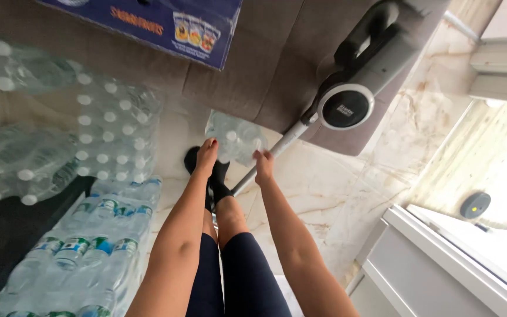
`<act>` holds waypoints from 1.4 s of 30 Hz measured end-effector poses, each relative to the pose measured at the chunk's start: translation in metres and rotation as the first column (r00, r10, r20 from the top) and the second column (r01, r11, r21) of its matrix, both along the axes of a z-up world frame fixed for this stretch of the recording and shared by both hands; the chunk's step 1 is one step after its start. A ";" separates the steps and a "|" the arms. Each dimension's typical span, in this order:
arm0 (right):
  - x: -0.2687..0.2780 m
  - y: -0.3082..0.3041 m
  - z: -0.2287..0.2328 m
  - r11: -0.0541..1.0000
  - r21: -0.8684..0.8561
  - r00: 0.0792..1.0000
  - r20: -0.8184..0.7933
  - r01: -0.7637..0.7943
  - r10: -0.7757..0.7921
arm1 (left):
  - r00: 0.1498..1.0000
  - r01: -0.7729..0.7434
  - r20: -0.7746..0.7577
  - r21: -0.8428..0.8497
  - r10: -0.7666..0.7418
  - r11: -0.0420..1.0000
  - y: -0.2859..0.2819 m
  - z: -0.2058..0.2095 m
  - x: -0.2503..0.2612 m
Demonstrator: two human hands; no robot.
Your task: The recorder is organizing several packs of water bottles and briefly using a vacuum cleaner in a hallway or storage area.
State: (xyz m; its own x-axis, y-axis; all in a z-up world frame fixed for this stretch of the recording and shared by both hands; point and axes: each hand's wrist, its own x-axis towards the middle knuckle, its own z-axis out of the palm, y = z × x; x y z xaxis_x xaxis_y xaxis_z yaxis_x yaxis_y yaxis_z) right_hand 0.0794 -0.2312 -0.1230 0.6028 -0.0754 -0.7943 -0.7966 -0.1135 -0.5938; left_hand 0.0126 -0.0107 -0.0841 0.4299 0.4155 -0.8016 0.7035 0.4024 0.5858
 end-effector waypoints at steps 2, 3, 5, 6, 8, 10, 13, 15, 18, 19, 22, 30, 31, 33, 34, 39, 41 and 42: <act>0.007 -0.002 -0.018 0.996 -0.065 0.998 0.025 -0.063 0.065 | 0.997 0.062 0.050 0.019 -0.063 0.998 -0.016 -0.043 -0.016; 0.017 0.003 -0.027 0.985 -0.123 0.990 0.055 -0.123 0.130 | 0.986 0.123 0.105 0.051 -0.128 0.991 -0.019 -0.063 -0.019; 0.020 0.001 -0.021 0.977 -0.137 0.984 0.046 -0.164 0.172 | 0.991 0.071 0.117 -0.065 -0.063 0.995 -0.022 -0.069 -0.014; 0.023 0.006 -0.017 0.969 -0.145 0.977 0.037 -0.201 0.208 | 0.992 0.026 0.125 -0.176 -0.004 0.984 -0.018 -0.070 -0.011; 0.026 0.028 0.004 0.913 -0.279 0.950 0.009 -0.297 0.312 | 0.994 -0.019 0.097 -0.191 0.038 0.981 -0.010 -0.046 -0.011; 0.017 0.043 0.013 0.823 -0.408 0.907 -0.030 -0.395 0.420 | 0.993 -0.082 0.062 -0.205 0.097 0.975 0.004 -0.011 -0.011; -0.005 0.087 0.042 0.830 -0.245 0.779 0.289 -0.501 0.556 | 0.896 -0.318 0.256 -0.202 0.364 0.926 0.051 0.055 -0.020; -0.014 0.146 0.118 0.540 -0.468 0.611 -0.001 -0.699 0.791 | 0.787 -0.519 0.102 -0.422 0.608 0.743 0.093 0.105 -0.037; -0.040 0.208 0.154 0.612 -0.175 0.589 0.168 -0.772 0.791 | 0.508 -0.764 0.001 -0.461 0.862 0.451 0.153 0.150 -0.079; -0.041 0.241 0.179 0.586 -0.170 0.561 0.175 -0.792 0.809 | 0.478 -0.780 0.008 -0.457 0.878 0.428 0.171 0.148 -0.093; -0.051 0.332 0.222 0.444 -0.112 0.422 0.175 -0.889 0.889 | 0.128 -0.829 0.002 -0.549 0.992 0.108 0.223 0.130 -0.135; -0.066 0.515 0.134 0.418 0.060 0.421 0.051 -0.906 0.906 | 0.337 -0.930 0.189 -0.084 0.922 0.357 0.381 0.068 -0.167; -0.073 0.540 0.120 0.409 0.059 0.412 0.047 -0.911 0.910 | 0.327 -0.934 0.185 -0.084 0.927 0.347 0.409 0.056 -0.171; -0.083 0.590 0.088 0.470 0.114 0.468 -0.049 -0.875 0.883 | 0.786 -0.568 0.227 0.633 0.575 0.527 0.464 0.026 -0.174; -0.089 0.608 0.064 0.460 0.111 0.458 -0.052 -0.881 0.888 | 0.779 -0.574 0.225 0.630 0.585 0.523 0.490 0.031 -0.175; -0.105 0.708 -0.023 0.717 0.295 0.646 -0.312 -0.631 0.697 | 0.952 -0.204 0.074 0.875 0.296 0.439 0.618 0.026 -0.166; -0.105 0.732 -0.037 0.715 0.356 0.629 -0.340 -0.602 0.699 | 0.970 -0.065 -0.054 0.882 0.237 0.466 0.655 0.019 -0.159; -0.106 0.743 -0.043 0.707 0.421 0.609 -0.364 -0.568 0.705 | 0.967 0.076 -0.181 0.875 0.177 0.478 0.672 0.017 -0.156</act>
State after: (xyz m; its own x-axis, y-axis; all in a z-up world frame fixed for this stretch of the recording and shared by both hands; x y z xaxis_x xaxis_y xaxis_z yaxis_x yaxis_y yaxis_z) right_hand -0.0264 0.5116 -0.1662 -0.0303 0.4112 -0.9111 -0.7494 -0.6125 -0.2515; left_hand -0.1437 0.6612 -0.0669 0.2541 0.9644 -0.0736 0.8525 -0.1874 0.4880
